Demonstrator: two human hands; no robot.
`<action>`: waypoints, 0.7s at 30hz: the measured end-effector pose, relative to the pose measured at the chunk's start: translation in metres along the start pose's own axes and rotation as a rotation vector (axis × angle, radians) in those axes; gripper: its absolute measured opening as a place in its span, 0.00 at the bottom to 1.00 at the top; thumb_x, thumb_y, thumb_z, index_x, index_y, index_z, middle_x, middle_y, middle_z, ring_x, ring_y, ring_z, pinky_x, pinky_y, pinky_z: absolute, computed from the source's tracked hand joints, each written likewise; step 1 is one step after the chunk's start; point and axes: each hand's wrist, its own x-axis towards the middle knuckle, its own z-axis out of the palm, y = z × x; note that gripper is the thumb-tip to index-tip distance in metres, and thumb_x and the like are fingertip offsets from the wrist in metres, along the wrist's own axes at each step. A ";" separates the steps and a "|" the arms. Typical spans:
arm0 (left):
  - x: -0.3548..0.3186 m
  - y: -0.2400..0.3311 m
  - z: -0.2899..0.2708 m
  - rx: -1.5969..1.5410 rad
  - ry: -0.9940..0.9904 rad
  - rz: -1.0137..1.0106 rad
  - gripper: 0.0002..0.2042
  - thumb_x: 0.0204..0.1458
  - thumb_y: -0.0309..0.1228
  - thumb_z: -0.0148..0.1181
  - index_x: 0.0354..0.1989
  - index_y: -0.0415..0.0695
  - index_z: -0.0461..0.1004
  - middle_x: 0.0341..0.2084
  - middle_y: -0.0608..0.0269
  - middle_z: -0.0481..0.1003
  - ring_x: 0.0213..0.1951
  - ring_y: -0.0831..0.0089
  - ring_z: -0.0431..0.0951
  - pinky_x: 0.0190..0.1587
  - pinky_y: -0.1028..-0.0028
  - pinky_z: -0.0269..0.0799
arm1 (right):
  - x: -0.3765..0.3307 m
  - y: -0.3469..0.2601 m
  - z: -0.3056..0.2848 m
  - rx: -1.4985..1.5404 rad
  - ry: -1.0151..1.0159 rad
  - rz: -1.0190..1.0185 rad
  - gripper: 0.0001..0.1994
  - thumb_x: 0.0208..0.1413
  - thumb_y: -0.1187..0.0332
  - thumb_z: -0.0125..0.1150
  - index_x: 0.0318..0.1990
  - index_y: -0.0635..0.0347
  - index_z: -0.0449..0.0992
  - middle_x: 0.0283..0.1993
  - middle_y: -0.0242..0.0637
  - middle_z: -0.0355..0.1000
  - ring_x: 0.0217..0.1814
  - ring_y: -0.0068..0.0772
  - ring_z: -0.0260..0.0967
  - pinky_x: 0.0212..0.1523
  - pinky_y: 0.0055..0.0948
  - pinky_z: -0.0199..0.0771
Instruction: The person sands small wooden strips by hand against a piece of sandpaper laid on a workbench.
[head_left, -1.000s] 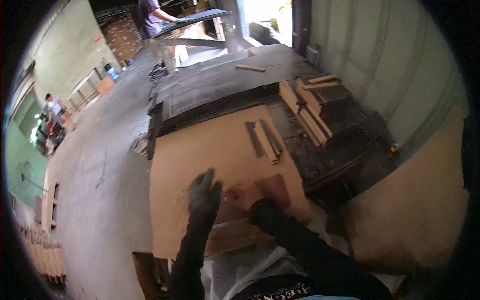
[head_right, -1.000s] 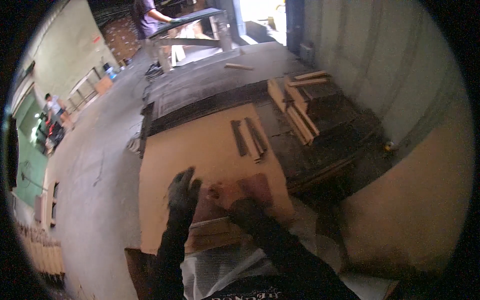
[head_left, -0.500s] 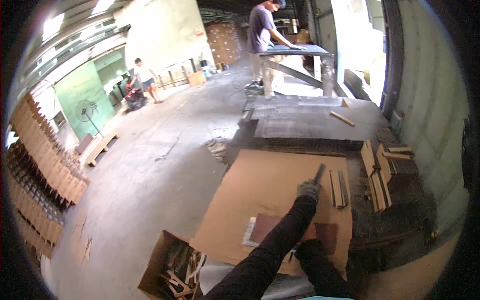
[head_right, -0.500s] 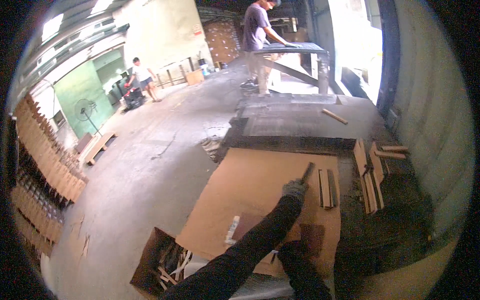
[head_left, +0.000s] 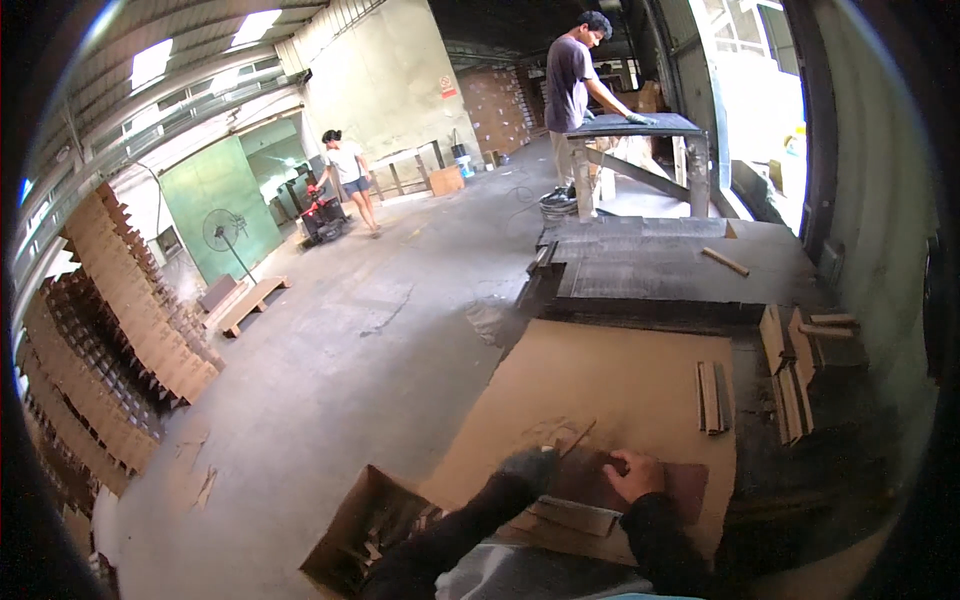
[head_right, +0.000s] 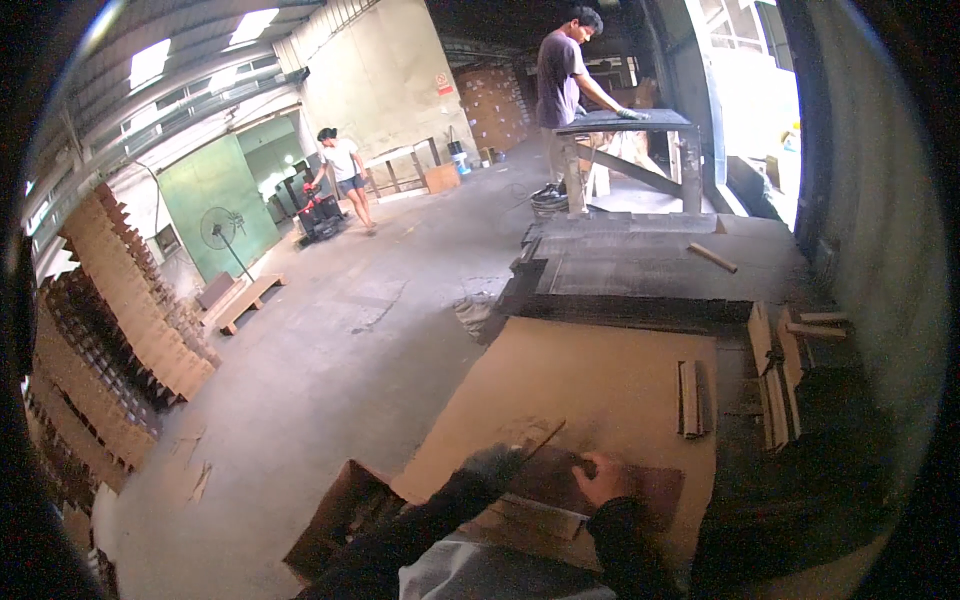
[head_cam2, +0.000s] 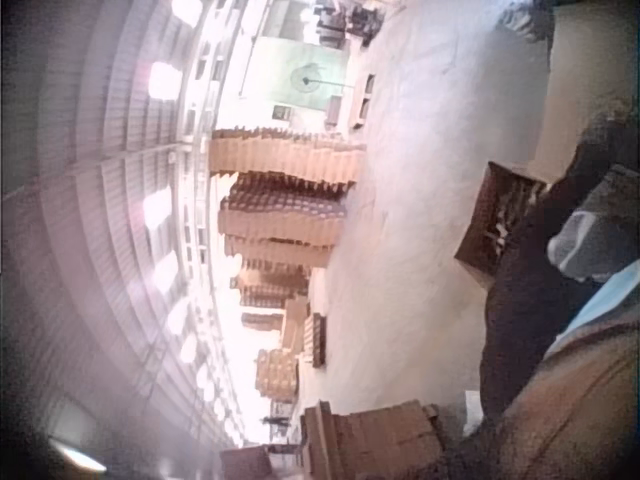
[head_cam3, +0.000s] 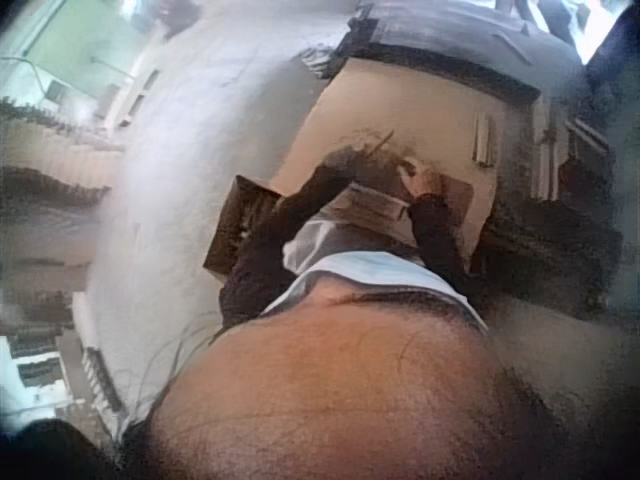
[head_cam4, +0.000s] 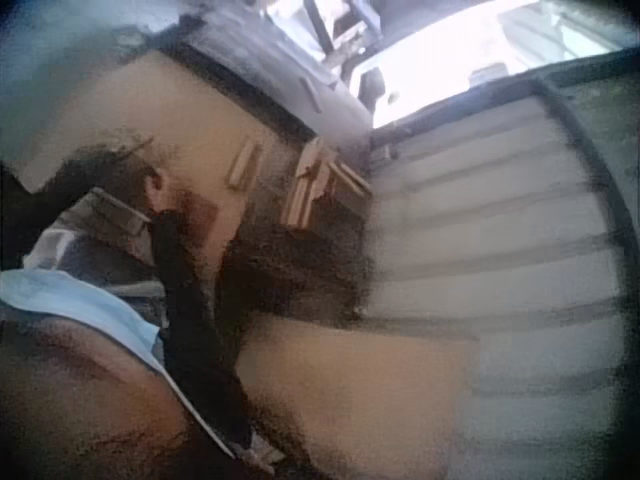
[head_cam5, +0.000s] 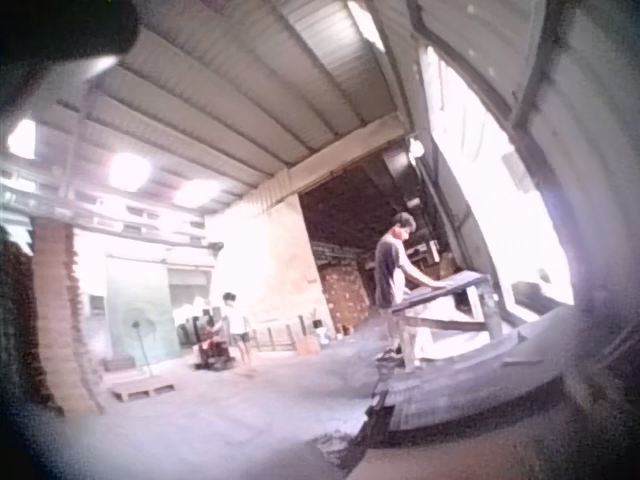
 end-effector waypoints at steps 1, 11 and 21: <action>-0.021 0.011 -0.010 0.164 -0.252 -0.143 0.27 0.55 0.32 0.51 0.64 0.45 0.54 0.44 0.46 0.70 0.42 0.51 0.74 0.41 0.59 0.71 | -0.002 -0.004 0.000 -0.009 -0.008 0.011 0.15 0.41 0.59 0.68 0.36 0.57 0.78 0.30 0.41 0.75 0.31 0.41 0.72 0.35 0.38 0.73; 0.064 0.003 0.048 0.212 -0.297 -0.216 0.22 0.50 0.28 0.51 0.56 0.45 0.63 0.41 0.50 0.73 0.41 0.57 0.76 0.34 0.62 0.73 | 0.003 -0.004 0.004 -0.142 -0.034 -0.055 0.16 0.44 0.57 0.66 0.39 0.53 0.79 0.36 0.45 0.74 0.36 0.46 0.71 0.38 0.42 0.73; -0.026 0.010 0.027 0.300 -0.296 -0.020 0.23 0.58 0.31 0.48 0.61 0.41 0.56 0.40 0.53 0.74 0.41 0.59 0.75 0.42 0.62 0.71 | -0.001 -0.012 -0.012 -0.054 -0.160 0.092 0.16 0.46 0.56 0.64 0.41 0.53 0.79 0.43 0.49 0.72 0.43 0.50 0.70 0.42 0.45 0.73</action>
